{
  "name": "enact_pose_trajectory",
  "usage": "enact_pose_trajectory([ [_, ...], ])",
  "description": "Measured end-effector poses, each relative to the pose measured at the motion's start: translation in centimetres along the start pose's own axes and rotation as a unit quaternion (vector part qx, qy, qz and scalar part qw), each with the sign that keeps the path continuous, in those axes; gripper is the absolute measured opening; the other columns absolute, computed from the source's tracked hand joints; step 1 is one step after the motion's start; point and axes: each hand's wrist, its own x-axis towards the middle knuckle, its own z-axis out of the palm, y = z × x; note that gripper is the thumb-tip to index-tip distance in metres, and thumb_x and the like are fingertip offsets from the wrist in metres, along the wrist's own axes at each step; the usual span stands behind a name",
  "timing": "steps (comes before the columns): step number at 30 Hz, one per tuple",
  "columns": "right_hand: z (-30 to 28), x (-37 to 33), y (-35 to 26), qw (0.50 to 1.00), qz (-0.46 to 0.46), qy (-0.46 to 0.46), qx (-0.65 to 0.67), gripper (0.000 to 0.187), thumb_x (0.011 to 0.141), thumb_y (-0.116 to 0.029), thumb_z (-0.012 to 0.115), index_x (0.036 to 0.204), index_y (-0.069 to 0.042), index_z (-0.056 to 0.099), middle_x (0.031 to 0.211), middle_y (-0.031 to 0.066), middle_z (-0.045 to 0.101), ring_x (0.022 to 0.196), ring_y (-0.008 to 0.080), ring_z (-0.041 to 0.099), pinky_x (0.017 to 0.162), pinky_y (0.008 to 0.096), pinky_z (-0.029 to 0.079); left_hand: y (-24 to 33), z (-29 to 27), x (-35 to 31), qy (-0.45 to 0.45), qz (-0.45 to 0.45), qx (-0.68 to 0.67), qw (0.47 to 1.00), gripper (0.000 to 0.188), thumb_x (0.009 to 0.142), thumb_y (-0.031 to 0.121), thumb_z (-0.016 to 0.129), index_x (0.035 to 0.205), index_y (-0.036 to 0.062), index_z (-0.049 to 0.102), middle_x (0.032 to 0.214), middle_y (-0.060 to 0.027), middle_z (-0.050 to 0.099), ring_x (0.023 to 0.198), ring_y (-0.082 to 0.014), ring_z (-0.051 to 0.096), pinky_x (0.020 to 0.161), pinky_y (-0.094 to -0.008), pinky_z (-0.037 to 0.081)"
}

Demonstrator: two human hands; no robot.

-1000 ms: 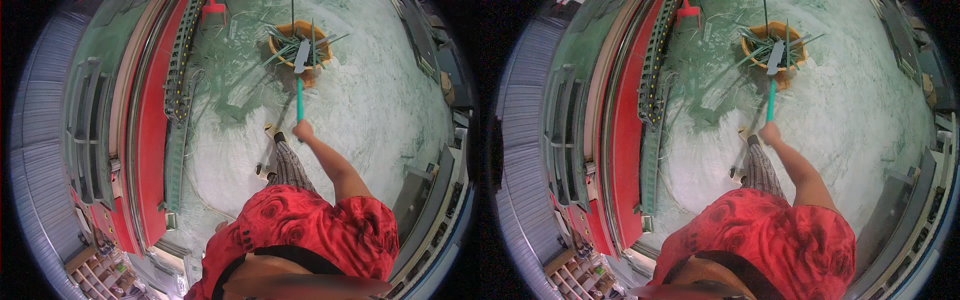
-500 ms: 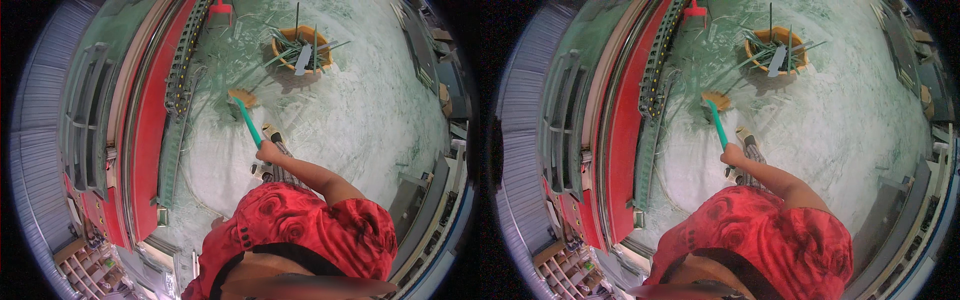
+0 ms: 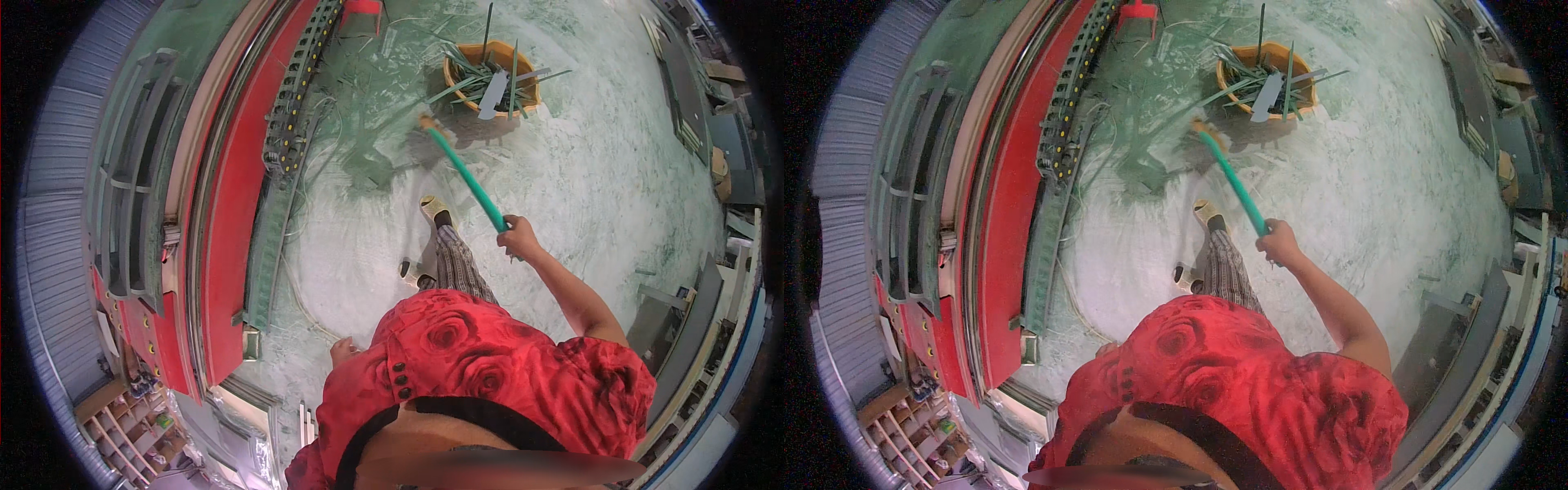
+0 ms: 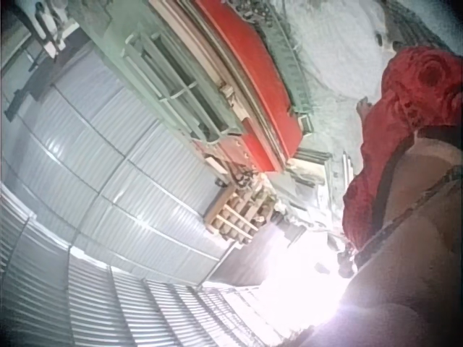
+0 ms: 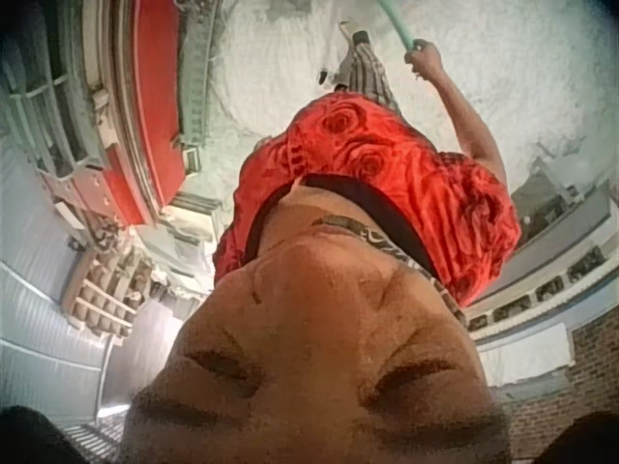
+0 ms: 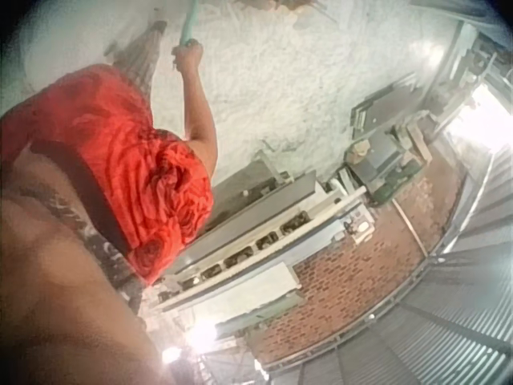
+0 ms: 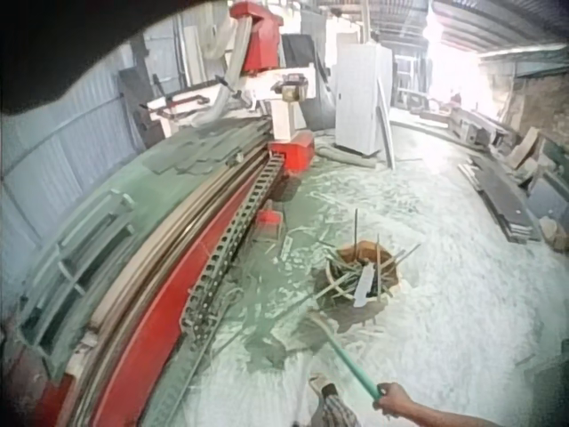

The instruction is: The person sweeps dust and debris across the workshop floor using a hand broom.

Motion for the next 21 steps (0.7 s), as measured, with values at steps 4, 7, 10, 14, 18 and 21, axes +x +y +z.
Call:
enact_pose_trajectory([
  [4,-1.0,1.3,3.3,0.995,0.028,0.054,-0.080,0.034,0.053,-0.002,0.057,0.085,0.010,0.053,0.056,0.0133,0.054,0.041,0.0191,0.053,0.038,0.0311,0.041,4.1,2.1,-3.3,0.011,0.000,0.044,0.999,0.033,0.076,0.021,0.055,0.097,-0.0027,0.048,0.073,-0.0120,0.052,0.060,-0.0227,0.054,0.049,-0.0327,0.047],
  [7,-1.0,3.5,5.5,0.985,0.094,0.105,-0.098,0.019,0.053,-0.004,0.057,0.067,0.006,0.051,0.057,0.0158,0.055,0.044,0.0236,0.055,0.040,0.0327,0.043,3.7,1.6,-2.9,0.008,-0.023,0.041,0.999,0.033,0.076,0.021,0.055,0.098,-0.0019,0.047,0.073,-0.0119,0.051,0.058,-0.0224,0.055,0.048,-0.0331,0.047],
  [10,0.4,5.3,6.7,0.981,0.073,0.124,-0.130,0.022,0.052,-0.008,0.059,0.068,0.006,0.052,0.059,0.0181,0.056,0.048,0.0258,0.057,0.044,0.0346,0.044,3.1,1.1,-2.3,0.011,0.007,0.063,0.998,0.034,0.076,0.022,0.055,0.099,-0.0018,0.047,0.074,-0.0122,0.051,0.057,-0.0226,0.055,0.048,-0.0337,0.047],
  [14,5.3,3.9,3.5,0.990,0.081,-0.003,-0.116,0.027,0.056,-0.011,0.058,0.074,0.009,0.054,0.071,0.0253,0.057,0.072,0.0346,0.059,0.063,0.0389,0.046,-0.4,-0.6,-1.1,0.005,-0.015,0.028,0.999,0.035,0.075,0.022,0.055,0.100,-0.0023,0.048,0.075,-0.0128,0.051,0.057,-0.0230,0.055,0.050,-0.0333,0.047],
  [18,10.6,2.1,1.4,0.994,0.036,-0.049,-0.088,0.030,0.052,-0.014,0.063,0.072,0.008,0.056,0.071,0.0250,0.057,0.070,0.0347,0.059,0.062,0.0386,0.046,-2.2,-0.7,0.0,-0.001,-0.023,0.025,0.999,0.034,0.074,0.024,0.056,0.095,-0.0031,0.051,0.077,-0.0145,0.053,0.058,-0.0217,0.054,0.051,-0.0320,0.046],
  [21,13.7,1.8,-0.3,0.993,-0.055,-0.057,-0.086,0.017,0.051,-0.009,0.063,0.058,0.005,0.056,0.052,0.0129,0.053,0.046,0.0210,0.054,0.044,0.0324,0.043,-3.9,-0.6,0.6,0.035,-0.023,-0.004,0.999,0.034,0.074,0.024,0.056,0.093,-0.0031,0.052,0.079,-0.0149,0.054,0.060,-0.0210,0.053,0.051,-0.0317,0.046],
])
